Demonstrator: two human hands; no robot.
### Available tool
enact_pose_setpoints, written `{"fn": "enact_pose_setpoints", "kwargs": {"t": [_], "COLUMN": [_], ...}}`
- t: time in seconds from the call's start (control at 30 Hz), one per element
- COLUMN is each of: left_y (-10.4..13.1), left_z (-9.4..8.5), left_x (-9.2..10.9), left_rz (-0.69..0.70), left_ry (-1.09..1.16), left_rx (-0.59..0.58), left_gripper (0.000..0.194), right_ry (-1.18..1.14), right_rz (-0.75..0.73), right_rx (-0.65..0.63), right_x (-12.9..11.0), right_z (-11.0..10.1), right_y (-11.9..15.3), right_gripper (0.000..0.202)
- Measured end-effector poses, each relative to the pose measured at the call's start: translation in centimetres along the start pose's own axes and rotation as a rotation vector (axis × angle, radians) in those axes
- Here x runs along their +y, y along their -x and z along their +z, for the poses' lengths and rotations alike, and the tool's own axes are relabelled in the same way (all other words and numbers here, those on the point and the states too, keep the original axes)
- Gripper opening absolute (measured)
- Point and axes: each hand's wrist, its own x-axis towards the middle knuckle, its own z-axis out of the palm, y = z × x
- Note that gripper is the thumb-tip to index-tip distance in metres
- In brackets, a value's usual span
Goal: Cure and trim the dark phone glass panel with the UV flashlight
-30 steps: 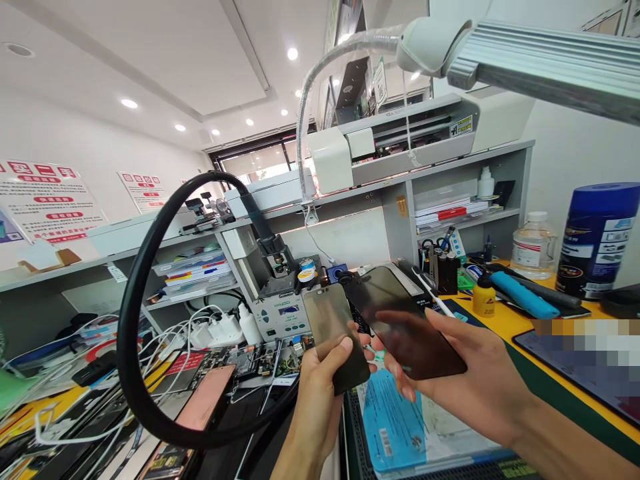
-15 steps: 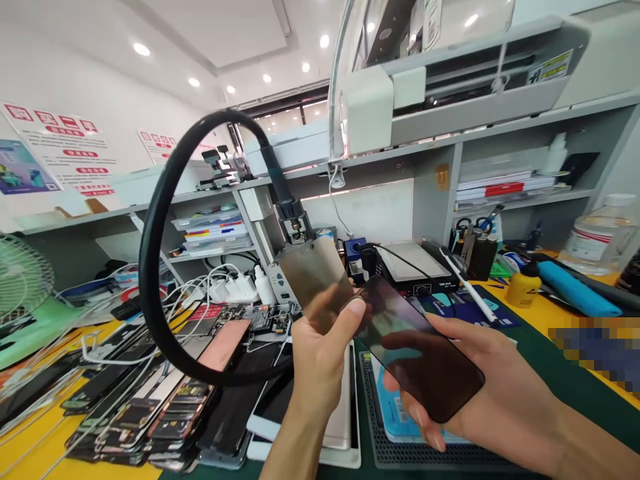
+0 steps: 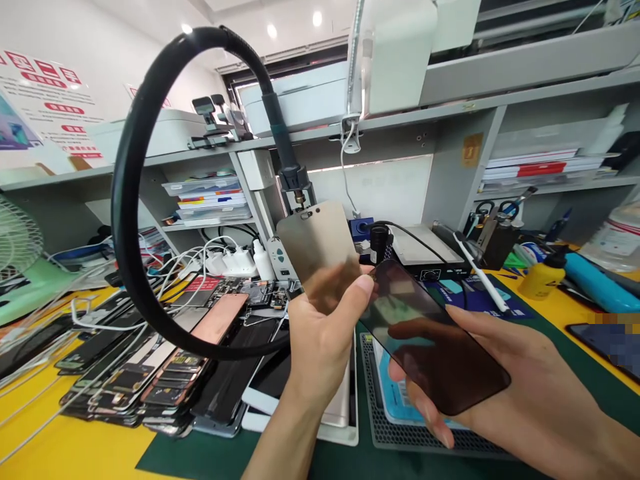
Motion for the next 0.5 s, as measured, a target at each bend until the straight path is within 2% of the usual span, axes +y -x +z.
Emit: {"fn": "enact_pose_setpoints", "kwargs": {"t": [0.2,0.5], "left_y": [0.02,0.11], "left_z": [0.44,-0.01], "left_x": [-0.34,-0.47], "left_rz": [0.023,-0.009], "left_ry": [0.024,0.052], "left_rx": [0.07,-0.028], "left_gripper": [0.015,0.018], "right_ry": [-0.052,-0.049], "right_rz": [0.003,0.018], "right_rx": [-0.009,0.009], "right_x": [-0.02,-0.01], "right_z": [-0.04,-0.12], "right_y": [0.05,0.19], "right_gripper": [0.067,0.069]}}
